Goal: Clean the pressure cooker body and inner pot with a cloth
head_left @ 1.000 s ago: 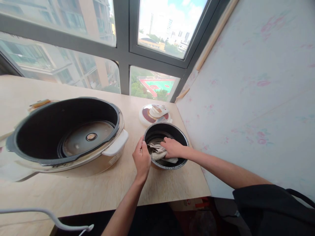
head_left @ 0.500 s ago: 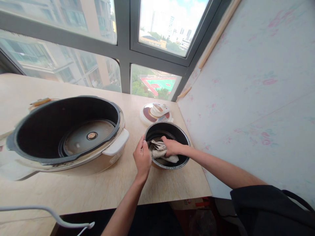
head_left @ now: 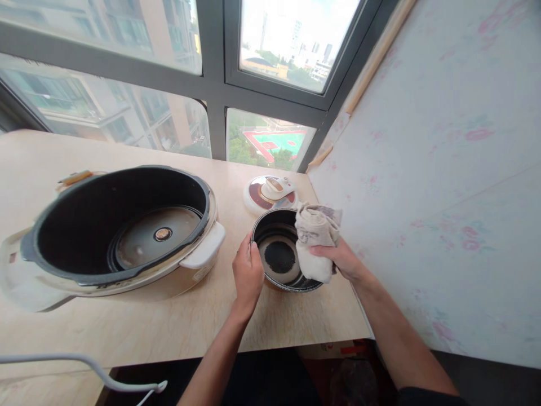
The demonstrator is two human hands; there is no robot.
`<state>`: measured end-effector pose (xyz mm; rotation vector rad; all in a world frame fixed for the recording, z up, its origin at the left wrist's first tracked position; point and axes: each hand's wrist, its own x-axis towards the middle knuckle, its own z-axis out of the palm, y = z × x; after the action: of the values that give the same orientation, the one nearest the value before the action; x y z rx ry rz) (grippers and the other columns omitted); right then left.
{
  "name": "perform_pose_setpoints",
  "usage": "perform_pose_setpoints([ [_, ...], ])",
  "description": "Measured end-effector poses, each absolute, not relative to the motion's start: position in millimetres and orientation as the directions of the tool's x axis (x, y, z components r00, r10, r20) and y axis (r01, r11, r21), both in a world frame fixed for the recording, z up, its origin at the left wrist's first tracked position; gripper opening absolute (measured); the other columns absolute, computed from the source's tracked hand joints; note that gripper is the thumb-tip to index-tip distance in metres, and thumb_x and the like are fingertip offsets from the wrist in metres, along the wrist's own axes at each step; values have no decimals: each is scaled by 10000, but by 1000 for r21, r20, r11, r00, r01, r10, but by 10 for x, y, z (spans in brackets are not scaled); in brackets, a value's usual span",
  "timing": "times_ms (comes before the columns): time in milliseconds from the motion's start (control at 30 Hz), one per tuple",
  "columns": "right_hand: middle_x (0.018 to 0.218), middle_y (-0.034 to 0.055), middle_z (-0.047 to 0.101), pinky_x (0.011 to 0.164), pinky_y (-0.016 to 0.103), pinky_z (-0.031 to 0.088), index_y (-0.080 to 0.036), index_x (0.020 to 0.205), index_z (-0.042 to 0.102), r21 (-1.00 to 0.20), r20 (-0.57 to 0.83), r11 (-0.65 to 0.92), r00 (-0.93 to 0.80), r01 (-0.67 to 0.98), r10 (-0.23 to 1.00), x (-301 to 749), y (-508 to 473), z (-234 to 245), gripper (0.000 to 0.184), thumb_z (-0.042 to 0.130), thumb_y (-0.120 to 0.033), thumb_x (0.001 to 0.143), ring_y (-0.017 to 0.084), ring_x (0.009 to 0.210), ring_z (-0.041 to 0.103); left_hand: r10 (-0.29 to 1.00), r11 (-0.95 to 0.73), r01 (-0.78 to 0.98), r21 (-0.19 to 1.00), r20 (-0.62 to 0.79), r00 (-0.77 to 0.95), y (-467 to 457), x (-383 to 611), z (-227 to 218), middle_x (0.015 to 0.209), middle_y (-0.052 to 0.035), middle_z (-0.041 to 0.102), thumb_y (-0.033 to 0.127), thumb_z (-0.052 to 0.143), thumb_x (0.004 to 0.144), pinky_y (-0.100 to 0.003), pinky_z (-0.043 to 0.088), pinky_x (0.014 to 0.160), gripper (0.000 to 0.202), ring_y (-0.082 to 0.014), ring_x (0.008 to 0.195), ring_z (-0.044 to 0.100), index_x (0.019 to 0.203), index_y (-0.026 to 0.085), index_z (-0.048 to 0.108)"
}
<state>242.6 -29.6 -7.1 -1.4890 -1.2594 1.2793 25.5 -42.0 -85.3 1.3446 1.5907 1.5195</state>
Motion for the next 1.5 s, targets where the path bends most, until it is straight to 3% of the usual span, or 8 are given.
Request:
perform_pose_setpoints([
  [233,1105,80,715,856,430,579,-199,1133,682,-983,-26,64,483,-169,875,2492,-802,-104,633,869,-316,539,275,998,671,647,-617,627,475,760,61,-653,248,-507,1454,-193,542,160,561,950,-490,362,1184,395,-296,1484,364,1341,106,553],
  [433,1079,64,708,807,351,581,-197,1100,691,-951,-98,100,592,-293,800,2524,-965,-234,582,842,-335,555,239,970,661,584,-793,563,233,556,592,-855,422,-430,1111,-144,715,442,684,907,-494,399,1112,404,-323,1226,608,1116,99,643],
  [633,1165,95,690,860,388,581,-166,1259,629,-977,-51,91,620,-195,783,2597,-1144,-446,720,874,-398,624,267,1054,661,596,-759,645,89,492,634,-858,436,-637,636,-21,586,193,621,932,-378,355,638,253,-200,619,543,690,176,552],
  [767,1240,128,665,996,410,523,-160,1353,573,-988,37,121,624,-93,781,2712,-1250,-656,784,833,-517,705,266,1151,641,601,-747,651,135,554,576,-801,360,-529,643,-27,595,241,536,991,-377,321,678,271,-191,666,535,742,173,620],
  [967,1317,166,620,1129,446,400,-149,1354,558,-989,148,123,506,82,850,2835,-1262,-848,704,682,-619,845,280,1272,577,746,-644,611,461,556,367,-572,181,-333,719,-25,692,342,550,980,-354,342,729,244,-158,671,567,876,201,719],
  [1133,1220,152,657,1037,430,474,-152,1305,577,-951,243,135,404,279,882,2540,-1188,-600,633,707,-562,840,289,1165,625,862,-488,549,679,474,179,-457,140,-151,678,-10,678,366,612,904,-354,361,765,213,-159,649,567,821,220,744],
  [1300,1127,139,616,922,389,517,-177,1227,591,-706,501,290,167,646,849,2027,-1244,-344,487,717,-455,848,271,1041,613,895,-437,524,731,409,176,-439,177,-13,735,-29,724,341,596,880,-355,386,790,217,-177,691,595,822,225,770],
  [1500,1067,133,638,876,380,524,-190,1154,610,-727,457,249,181,640,871,1857,-1143,-292,372,638,-438,880,273,1003,625,908,-419,456,786,366,203,-455,108,25,855,-48,763,403,558,889,-357,431,851,291,-199,770,640,877,223,786],
])
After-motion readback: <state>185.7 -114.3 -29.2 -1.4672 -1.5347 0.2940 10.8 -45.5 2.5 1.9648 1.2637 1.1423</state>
